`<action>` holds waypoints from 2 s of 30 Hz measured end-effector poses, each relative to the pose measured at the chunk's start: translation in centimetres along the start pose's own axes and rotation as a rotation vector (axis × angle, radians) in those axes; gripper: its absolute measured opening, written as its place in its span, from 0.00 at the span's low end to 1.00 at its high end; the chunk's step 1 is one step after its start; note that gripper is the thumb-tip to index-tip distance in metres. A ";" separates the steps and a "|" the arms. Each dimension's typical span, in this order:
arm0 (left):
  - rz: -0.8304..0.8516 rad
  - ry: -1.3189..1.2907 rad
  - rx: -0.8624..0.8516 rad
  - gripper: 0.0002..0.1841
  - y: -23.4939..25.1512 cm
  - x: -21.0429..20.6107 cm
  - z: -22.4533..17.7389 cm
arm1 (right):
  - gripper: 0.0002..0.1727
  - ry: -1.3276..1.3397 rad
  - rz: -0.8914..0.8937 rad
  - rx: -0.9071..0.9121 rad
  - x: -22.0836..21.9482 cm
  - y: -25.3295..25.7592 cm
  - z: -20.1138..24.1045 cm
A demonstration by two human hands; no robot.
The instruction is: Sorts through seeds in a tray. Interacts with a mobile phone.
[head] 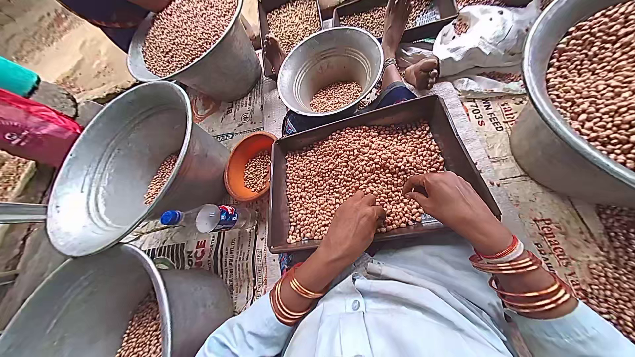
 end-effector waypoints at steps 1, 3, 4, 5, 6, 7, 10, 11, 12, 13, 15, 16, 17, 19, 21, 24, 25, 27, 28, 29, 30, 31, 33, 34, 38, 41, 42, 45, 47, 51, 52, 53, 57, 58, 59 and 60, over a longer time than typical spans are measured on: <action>0.051 0.031 0.028 0.09 0.2 -0.6 0.0 | 0.02 -0.009 0.009 -0.005 -0.2 0.0 -0.1; 0.107 0.057 0.061 0.10 0.4 -1.2 0.1 | 0.02 -0.034 0.017 -0.009 -0.5 0.1 -0.1; 0.116 0.056 0.064 0.10 0.5 -1.3 0.1 | 0.03 -0.045 0.017 -0.007 -0.6 0.1 0.0; 0.120 0.042 0.061 0.10 0.5 -1.4 0.1 | 0.03 -0.049 0.012 0.000 -0.6 0.2 0.1; 0.110 0.011 0.060 0.10 0.4 -1.2 0.3 | 0.03 -0.046 0.007 0.005 -0.5 0.2 0.1; 0.075 -0.027 0.065 0.10 0.2 -0.5 0.8 | 0.03 -0.038 0.007 0.005 -0.5 0.3 0.1; -0.212 -0.006 0.216 0.07 -1.8 5.6 5.3 | 0.04 -0.020 0.006 0.006 -0.4 0.7 -0.6; -0.332 0.079 0.328 0.07 -3.1 8.5 7.5 | 0.07 -0.023 0.007 -0.001 -0.3 0.9 -1.1; -0.429 0.164 0.440 0.11 -4.7 11.0 9.7 | 0.11 -0.035 0.010 -0.012 -0.3 1.1 -1.8; -0.477 0.228 0.535 0.17 -6.1 12.8 11.7 | 0.16 -0.056 0.019 -0.036 -0.2 1.3 -2.5; -0.405 0.222 0.665 0.25 -8.0 13.4 14.5 | 0.22 -0.105 0.025 -0.101 0.1 1.8 -3.7; -0.277 0.173 0.708 0.25 -8.4 12.2 15.4 | 0.24 -0.138 0.035 -0.144 0.2 2.0 -4.1; -0.111 0.122 0.745 0.25 -8.6 10.3 16.1 | 0.25 -0.176 0.051 -0.183 0.1 2.2 -4.4; 0.211 0.074 0.815 0.25 -9.0 5.9 16.5 | 0.25 -0.269 0.105 -0.225 -0.6 2.5 -4.5; 0.365 0.074 0.827 0.28 -8.4 2.9 15.5 | 0.27 -0.301 0.206 -0.225 -2.0 2.4 -3.7; 0.380 0.046 0.729 0.30 -5.9 0.6 12.5 | 0.30 -0.254 0.356 -0.151 -4.2 1.8 -1.4; 0.366 0.021 0.686 0.29 -4.9 0.1 11.4 | 0.31 -0.217 0.408 -0.126 -4.9 1.6 -0.4; 0.325 -0.074 0.621 0.29 -2.7 -0.6 9.5 | 0.34 -0.131 0.464 -0.077 -5.9 1.5 1.2; 0.301 -0.150 0.595 0.30 -1.7 -0.9 8.7 | 0.35 -0.080 0.468 -0.052 -6.2 1.6 1.7; 0.276 -0.239 0.570 0.31 -0.7 -1.1 7.9 | 0.35 -0.025 0.453 -0.039 -6.1 1.8 2.0; 0.244 -0.335 0.533 0.34 0.2 -1.1 7.2 | 0.34 0.025 0.430 -0.036 -5.8 2.0 2.1; 0.204 -0.422 0.485 0.36 1.1 -0.8 6.6 | 0.32 0.075 0.405 -0.044 -5.3 2.1 2.0; 0.085 -0.528 0.371 0.35 2.7 1.1 5.8 | 0.29 0.168 0.341 -0.044 -4.0 2.3 1.3; -0.012 -0.522 0.301 0.29 3.3 2.8 5.6 | 0.29 0.223 0.295 -0.022 -3.2 2.4 0.9; -0.384 -0.123 0.171 0.08 2.4 9.6 6.6 | 0.13 0.365 0.104 0.068 1.1 2.0 -0.2; -0.387 0.067 0.189 0.08 2.9 9.6 8.4 | 0.07 0.238 -0.044 0.056 4.1 2.9 -0.5; -0.361 0.078 0.210 0.08 3.1 9.1 8.8 | 0.07 0.158 -0.051 0.033 4.4 4.0 -0.7; -0.330 0.062 0.246 0.08 3.1 8.2 9.0 | 0.07 0.024 -0.060 0.043 4.2 6.7 0.6; -0.336 0.023 0.260 0.08 3.0 8.3 9.5 | 0.07 -0.026 -0.042 0.071 3.3 8.2 1.8; -0.491 -0.382 0.397 0.08 3.9 10.8 16.9 | 0.07 -0.150 -0.001 0.116 0.8 10.3 3.2; -0.546 -0.504 0.403 0.09 3.2 11.4 18.3 | 0.07 -0.179 0.000 0.126 0.4 10.5 3.3; -0.594 -0.579 0.415 0.10 2.0 11.9 18.5 | 0.07 -0.192 0.003 0.133 0.1 10.6 3.4; -0.452 -0.412 0.471 0.12 -0.8 10.6 15.9 | 0.06 -0.142 -0.011 0.175 -0.3 10.3 3.4; -0.426 -0.333 0.435 0.10 0.0 10.0 16.0 | 0.06 -0.139 -0.004 0.169 -0.4 10.3 3.3; -0.398 -0.262 0.419 0.09 0.9 9.6 16.1 | 0.06 -0.143 0.007 0.162 -0.6 10.3 3.3; -0.360 -0.205 0.429 0.09 1.8 9.2 16.1 | 0.05 -0.147 0.017 0.156 -0.8 10.4 3.1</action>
Point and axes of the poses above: each hand's wrist, its own y-axis towards the middle knuckle, its own x-axis out of the back of the hand, z = x × y, the point moved 10 cm from there along y, towards the middle knuckle, and after that the axes turned 6 degrees about -y, right-handed, at the moved point
